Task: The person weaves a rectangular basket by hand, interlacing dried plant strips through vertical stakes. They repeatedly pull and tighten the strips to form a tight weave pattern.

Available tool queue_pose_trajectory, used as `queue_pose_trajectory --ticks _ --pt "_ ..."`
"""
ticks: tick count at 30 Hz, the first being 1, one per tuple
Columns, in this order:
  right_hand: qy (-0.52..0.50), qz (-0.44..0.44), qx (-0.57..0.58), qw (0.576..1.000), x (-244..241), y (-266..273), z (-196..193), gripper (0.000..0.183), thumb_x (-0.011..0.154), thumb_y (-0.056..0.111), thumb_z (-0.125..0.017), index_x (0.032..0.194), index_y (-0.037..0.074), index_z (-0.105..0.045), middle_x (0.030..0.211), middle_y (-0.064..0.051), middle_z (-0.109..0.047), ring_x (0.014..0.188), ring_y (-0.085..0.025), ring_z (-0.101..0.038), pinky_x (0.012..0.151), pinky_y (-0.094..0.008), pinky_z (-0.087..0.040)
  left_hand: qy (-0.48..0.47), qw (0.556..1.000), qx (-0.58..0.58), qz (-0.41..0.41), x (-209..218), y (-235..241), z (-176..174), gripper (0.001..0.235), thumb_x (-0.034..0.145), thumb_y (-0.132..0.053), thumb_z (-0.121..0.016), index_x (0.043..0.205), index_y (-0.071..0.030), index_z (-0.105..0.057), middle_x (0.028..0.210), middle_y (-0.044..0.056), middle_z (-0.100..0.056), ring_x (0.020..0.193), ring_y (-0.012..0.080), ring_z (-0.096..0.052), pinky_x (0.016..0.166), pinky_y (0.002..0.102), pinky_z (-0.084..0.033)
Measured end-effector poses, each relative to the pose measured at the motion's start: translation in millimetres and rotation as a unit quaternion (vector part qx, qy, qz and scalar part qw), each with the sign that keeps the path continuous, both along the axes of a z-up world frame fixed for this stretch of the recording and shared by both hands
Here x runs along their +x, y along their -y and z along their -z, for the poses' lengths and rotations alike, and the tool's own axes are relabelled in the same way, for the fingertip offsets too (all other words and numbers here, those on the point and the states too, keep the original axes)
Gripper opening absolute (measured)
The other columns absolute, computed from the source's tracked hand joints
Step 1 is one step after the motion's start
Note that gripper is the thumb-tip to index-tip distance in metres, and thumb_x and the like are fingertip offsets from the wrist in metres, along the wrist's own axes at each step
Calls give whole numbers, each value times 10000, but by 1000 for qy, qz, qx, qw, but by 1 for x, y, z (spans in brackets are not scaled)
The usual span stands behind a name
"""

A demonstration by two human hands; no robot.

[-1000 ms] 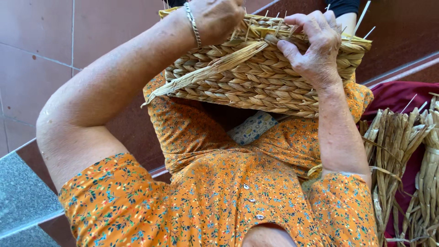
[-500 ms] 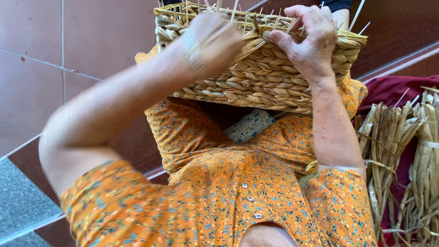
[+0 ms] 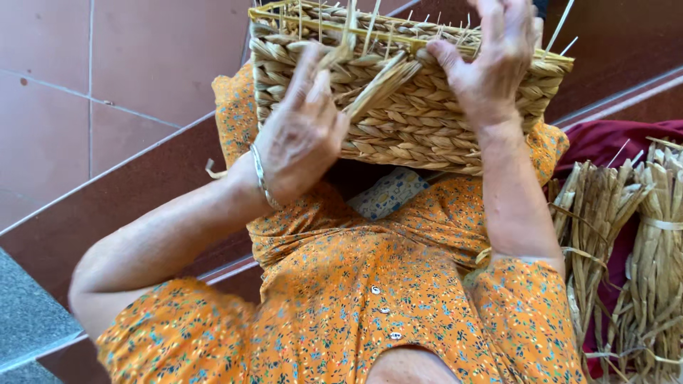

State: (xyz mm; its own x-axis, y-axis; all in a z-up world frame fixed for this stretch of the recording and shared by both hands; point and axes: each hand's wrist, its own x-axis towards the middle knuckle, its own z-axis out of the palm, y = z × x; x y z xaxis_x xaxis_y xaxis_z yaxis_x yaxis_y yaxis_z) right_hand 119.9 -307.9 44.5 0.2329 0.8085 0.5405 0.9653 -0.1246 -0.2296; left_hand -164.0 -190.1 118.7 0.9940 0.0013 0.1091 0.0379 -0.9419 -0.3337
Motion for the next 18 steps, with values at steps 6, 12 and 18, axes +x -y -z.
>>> queue_pose_trajectory --ticks 6,12,18 --pt "64 -71 39 995 -32 -8 4 285 935 71 -819 1201 94 -721 1138 -63 -638 1086 -251 -569 974 -408 -469 -128 987 -98 13 -1 30 -27 84 825 -99 -661 784 -37 -621 589 1 -559 489 130 -558 503 350 -443" --pt "-74 -167 3 983 -36 -12 9 202 1036 -12 -780 1230 24 -737 1167 -95 -692 1082 -258 -634 910 -369 -541 -137 974 67 -169 -74 -31 -58 115 804 -199 -690 780 -169 -581 582 33 -553 569 181 -551 653 386 -398" --pt "-96 -164 7 982 -35 -20 10 145 983 -28 -800 1106 33 -755 1021 -71 -699 958 -241 -640 842 -369 -536 38 974 42 -221 -73 -88 18 74 957 -180 -710 1001 -189 -652 1132 78 -612 1159 248 -567 1092 599 -308"
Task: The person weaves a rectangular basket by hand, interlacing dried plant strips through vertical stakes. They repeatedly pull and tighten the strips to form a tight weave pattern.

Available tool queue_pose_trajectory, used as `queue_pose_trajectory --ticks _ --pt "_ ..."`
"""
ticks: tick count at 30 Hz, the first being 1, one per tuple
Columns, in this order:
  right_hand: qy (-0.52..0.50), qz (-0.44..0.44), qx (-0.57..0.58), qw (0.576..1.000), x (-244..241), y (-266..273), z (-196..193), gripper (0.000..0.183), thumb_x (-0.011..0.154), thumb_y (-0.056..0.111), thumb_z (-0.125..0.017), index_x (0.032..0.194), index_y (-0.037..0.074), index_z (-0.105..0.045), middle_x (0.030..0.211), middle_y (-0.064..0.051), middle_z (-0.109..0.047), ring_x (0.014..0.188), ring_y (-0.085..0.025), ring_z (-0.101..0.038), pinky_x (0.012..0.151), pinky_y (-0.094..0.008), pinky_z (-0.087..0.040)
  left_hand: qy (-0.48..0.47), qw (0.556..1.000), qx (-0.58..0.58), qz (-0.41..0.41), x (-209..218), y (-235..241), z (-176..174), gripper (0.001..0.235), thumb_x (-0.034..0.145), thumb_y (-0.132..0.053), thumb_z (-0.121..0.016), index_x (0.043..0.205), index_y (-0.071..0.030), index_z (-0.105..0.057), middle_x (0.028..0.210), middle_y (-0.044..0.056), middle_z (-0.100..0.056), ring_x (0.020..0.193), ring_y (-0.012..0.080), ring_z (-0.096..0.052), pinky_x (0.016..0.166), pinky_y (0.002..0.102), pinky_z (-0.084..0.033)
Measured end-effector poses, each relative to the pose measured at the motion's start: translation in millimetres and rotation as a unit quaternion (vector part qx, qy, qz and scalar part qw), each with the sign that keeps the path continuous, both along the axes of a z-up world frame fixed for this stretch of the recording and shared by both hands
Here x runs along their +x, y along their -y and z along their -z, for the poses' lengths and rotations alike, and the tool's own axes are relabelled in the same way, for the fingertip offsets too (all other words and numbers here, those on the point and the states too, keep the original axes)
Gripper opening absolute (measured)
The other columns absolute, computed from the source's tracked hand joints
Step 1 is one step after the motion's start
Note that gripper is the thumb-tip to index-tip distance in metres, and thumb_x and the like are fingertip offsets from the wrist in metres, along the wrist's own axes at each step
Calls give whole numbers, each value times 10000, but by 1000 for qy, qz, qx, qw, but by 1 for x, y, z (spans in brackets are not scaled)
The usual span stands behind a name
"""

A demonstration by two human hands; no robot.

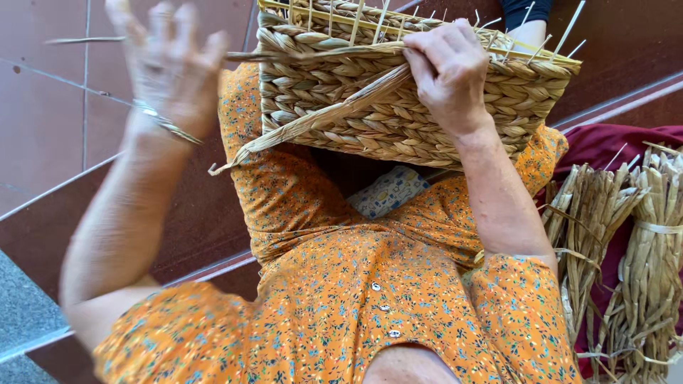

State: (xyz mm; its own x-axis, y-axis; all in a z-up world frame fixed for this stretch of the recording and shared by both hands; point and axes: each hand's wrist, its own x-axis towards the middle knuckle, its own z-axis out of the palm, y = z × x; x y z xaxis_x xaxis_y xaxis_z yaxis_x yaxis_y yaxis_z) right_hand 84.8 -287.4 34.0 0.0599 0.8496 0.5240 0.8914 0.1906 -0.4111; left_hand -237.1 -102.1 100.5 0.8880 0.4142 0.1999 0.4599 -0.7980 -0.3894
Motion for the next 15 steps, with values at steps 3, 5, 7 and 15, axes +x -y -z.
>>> queue_pose_trajectory --ticks 3,5,7,15 --pt "-10 18 -19 1000 0 -7 3 103 970 -6 -816 985 51 -732 941 -91 -688 907 -248 -643 803 -369 -530 53 996 9 66 21 40 23 461 920 -193 -740 1361 -258 -622 1423 113 -504 1342 278 -481 1156 569 -293" --pt "12 25 -29 999 -3 -10 2 106 959 -7 -804 960 41 -710 940 -120 -667 927 -267 -641 812 -384 -525 171 949 -222 141 41 73 30 442 874 -167 -760 1285 -80 -621 1264 148 -552 1230 328 -522 1095 616 -373" --pt "26 1 -46 999 -4 -9 -6 106 987 -50 -754 1034 43 -733 1044 -103 -696 983 -255 -652 863 -370 -534 179 911 -343 143 60 88 37 604 860 -316 -814 1274 65 -594 1176 195 -562 1137 367 -508 932 553 -415" --pt "18 -88 -110 990 4 13 -51 409 845 23 -816 1228 -40 -689 1159 -174 -692 1075 -350 -622 972 -414 -514 175 882 -433 70 88 71 69 199 962 -89 -719 1093 -18 -587 934 133 -617 882 326 -621 761 445 -481"
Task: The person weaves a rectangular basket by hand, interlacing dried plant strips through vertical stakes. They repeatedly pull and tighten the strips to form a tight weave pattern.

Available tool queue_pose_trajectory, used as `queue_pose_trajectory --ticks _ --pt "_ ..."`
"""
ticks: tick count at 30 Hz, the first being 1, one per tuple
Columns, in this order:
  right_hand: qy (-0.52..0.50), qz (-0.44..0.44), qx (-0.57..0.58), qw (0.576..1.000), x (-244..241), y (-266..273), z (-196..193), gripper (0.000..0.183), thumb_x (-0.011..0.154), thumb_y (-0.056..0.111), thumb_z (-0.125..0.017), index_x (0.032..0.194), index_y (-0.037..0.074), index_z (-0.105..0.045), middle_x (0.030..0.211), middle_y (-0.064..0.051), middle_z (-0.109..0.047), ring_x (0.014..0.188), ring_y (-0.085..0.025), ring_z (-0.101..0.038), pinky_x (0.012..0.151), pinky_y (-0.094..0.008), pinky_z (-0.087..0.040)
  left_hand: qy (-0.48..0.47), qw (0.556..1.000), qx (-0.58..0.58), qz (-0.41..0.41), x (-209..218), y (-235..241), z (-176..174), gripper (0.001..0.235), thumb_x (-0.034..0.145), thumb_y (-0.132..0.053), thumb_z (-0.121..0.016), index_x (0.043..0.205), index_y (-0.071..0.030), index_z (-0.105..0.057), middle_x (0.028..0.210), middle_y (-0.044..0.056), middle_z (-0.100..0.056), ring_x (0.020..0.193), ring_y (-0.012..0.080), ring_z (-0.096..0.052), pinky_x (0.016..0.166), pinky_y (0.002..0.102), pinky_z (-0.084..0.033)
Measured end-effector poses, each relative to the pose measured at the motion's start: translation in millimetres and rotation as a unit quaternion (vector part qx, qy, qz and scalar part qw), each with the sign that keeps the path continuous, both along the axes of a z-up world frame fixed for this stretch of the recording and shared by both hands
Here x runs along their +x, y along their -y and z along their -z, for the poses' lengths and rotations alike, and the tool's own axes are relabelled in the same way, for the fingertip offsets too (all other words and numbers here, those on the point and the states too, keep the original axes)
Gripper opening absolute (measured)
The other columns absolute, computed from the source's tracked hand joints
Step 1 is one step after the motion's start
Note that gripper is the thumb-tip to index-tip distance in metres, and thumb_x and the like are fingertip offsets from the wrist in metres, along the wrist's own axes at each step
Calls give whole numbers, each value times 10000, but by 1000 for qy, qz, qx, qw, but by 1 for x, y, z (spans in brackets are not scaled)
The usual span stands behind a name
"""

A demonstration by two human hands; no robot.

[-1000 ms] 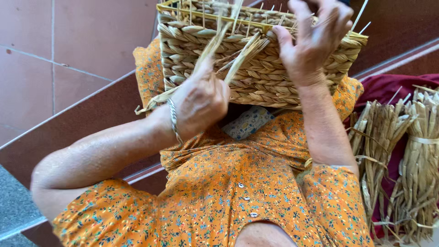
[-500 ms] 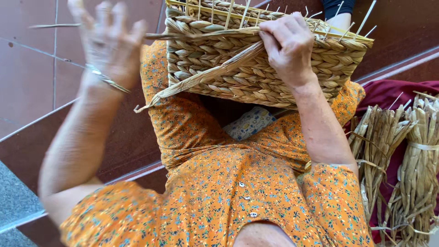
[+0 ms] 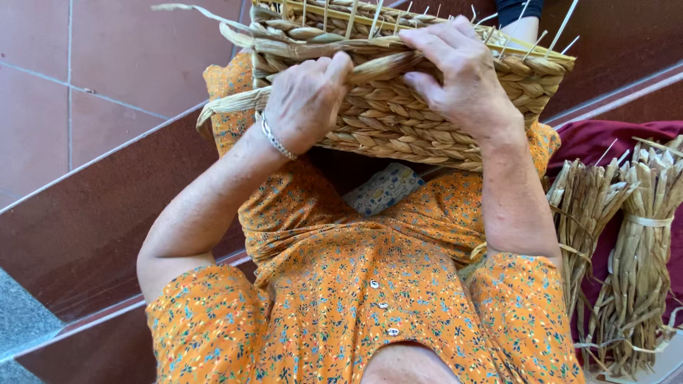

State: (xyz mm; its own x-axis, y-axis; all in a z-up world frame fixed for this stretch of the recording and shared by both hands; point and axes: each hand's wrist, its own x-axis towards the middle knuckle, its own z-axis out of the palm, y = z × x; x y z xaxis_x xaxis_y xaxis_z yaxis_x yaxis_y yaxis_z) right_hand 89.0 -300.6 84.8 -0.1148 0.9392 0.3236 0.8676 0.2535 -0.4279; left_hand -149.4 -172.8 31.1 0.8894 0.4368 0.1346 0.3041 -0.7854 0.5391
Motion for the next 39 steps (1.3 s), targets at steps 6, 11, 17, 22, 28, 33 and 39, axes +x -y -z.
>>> queue_pose_trajectory --ticks 6,11,17,22,28,33,39 --pt "71 29 54 996 -7 -10 38 304 935 60 -815 1216 22 -704 1099 -120 -713 1025 -278 -646 899 -380 -566 119 983 139 -1 12 -7 -50 238 917 -29 -686 1142 -37 -609 1023 109 -617 993 297 -624 869 449 -500" --pt "-18 72 100 992 2 -11 54 118 1011 -14 -715 1117 24 -683 1023 -121 -700 938 -267 -672 863 -398 -575 134 955 263 -11 21 22 -84 206 866 -130 -643 1065 -77 -642 1073 131 -634 985 263 -602 855 514 -461" --pt "-199 123 8 972 4 -4 50 80 1103 35 -762 1150 18 -700 1029 -107 -710 883 -196 -677 797 -325 -560 157 970 178 62 38 28 -23 363 876 -82 -681 1205 66 -653 1219 206 -622 1116 329 -596 996 444 -520" --pt "-162 126 13 979 7 -3 51 112 1051 -11 -753 1137 3 -684 994 -113 -700 859 -171 -649 771 -322 -533 85 987 131 -46 114 -10 35 177 864 -138 -709 1027 -137 -777 980 116 -701 940 327 -645 757 513 -488" --pt "-167 143 3 975 5 -1 51 135 1045 -15 -749 1153 5 -671 988 -118 -678 851 -215 -637 787 -339 -524 122 991 -22 -56 121 -22 53 136 713 -123 -714 806 -175 -800 716 108 -714 645 326 -707 566 482 -543" --pt "-115 95 38 988 2 -15 35 149 1013 -60 -794 1098 13 -697 986 -131 -635 840 -198 -612 724 -304 -499 137 987 13 -88 99 3 46 79 819 -59 -673 887 -19 -685 785 136 -686 733 294 -709 655 399 -574" --pt "-151 153 8 977 -3 -29 25 319 899 10 -874 1133 21 -658 1003 -76 -716 874 -177 -704 802 -311 -569 304 947 49 -91 78 22 48 141 854 -99 -686 988 -57 -667 979 96 -683 973 269 -682 845 386 -569"
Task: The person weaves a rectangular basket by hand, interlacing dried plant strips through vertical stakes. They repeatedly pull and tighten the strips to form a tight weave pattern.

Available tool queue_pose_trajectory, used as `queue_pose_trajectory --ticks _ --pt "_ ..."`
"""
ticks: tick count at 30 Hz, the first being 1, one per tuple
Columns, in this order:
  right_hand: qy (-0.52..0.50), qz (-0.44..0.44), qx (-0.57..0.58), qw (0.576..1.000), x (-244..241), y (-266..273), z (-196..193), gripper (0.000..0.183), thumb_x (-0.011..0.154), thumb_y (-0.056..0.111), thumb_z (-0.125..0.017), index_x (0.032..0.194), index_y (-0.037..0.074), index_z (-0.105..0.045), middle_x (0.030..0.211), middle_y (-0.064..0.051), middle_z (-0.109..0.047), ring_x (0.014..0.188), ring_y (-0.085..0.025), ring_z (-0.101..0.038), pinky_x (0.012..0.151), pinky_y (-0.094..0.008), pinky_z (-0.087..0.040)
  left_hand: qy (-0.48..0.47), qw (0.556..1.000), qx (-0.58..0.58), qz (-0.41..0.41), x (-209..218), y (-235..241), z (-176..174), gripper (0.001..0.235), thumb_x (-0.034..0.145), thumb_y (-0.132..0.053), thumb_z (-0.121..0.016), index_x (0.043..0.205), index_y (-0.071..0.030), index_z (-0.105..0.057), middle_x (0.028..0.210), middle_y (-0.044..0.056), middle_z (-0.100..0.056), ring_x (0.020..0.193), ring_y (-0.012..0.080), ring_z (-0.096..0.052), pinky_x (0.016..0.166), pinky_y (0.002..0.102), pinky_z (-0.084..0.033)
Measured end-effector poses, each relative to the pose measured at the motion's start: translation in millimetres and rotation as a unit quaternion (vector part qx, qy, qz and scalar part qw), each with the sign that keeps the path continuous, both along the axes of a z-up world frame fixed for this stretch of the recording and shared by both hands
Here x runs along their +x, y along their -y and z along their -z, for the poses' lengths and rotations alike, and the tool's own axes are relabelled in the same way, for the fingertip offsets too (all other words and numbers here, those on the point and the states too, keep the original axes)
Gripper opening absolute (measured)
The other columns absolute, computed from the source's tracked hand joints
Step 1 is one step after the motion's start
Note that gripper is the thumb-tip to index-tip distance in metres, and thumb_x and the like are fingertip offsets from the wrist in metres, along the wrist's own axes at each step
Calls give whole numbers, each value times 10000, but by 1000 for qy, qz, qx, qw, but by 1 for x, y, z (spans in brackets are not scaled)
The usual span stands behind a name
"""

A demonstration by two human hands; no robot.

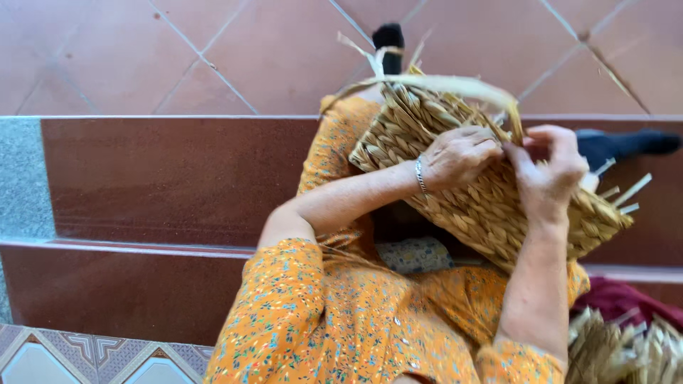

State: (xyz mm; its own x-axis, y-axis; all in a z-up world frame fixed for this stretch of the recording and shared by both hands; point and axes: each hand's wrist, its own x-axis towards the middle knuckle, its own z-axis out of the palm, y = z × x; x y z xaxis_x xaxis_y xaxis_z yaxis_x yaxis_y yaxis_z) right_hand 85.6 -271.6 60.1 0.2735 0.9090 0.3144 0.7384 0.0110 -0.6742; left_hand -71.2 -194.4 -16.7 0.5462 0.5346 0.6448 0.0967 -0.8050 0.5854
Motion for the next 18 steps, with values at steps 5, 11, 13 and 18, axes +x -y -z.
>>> queue_pose_trajectory --ticks 5,11,13,18 --pt "134 -99 59 984 8 8 17 129 974 -53 -798 1041 26 -722 1036 -128 -710 1006 -294 -701 898 -377 -573 -23 995 87 48 -7 5 -2 202 889 -70 -659 1089 -38 -647 1092 115 -680 1038 270 -673 934 381 -560" --pt "161 -111 24 980 5 15 11 123 954 15 -768 1074 27 -744 1043 -122 -666 1023 -280 -639 909 -399 -549 -124 988 89 18 -50 -36 -33 497 913 -95 -718 1393 -36 -602 1167 124 -610 1083 304 -556 891 441 -447" --pt "183 -90 25 979 -4 13 12 141 980 129 -829 1065 46 -754 1033 -105 -679 999 -259 -636 855 -375 -542 -140 978 150 -21 -58 -50 -38 415 847 -188 -752 1235 -93 -640 1250 134 -567 1162 308 -505 920 462 -383" --pt "186 -10 48 981 -10 6 28 34 1027 86 -776 998 71 -765 913 -59 -708 863 -192 -648 753 -339 -529 -143 969 203 -6 -66 -59 -36 136 962 -134 -727 1068 -102 -648 1263 111 -577 1211 264 -516 1008 424 -435"
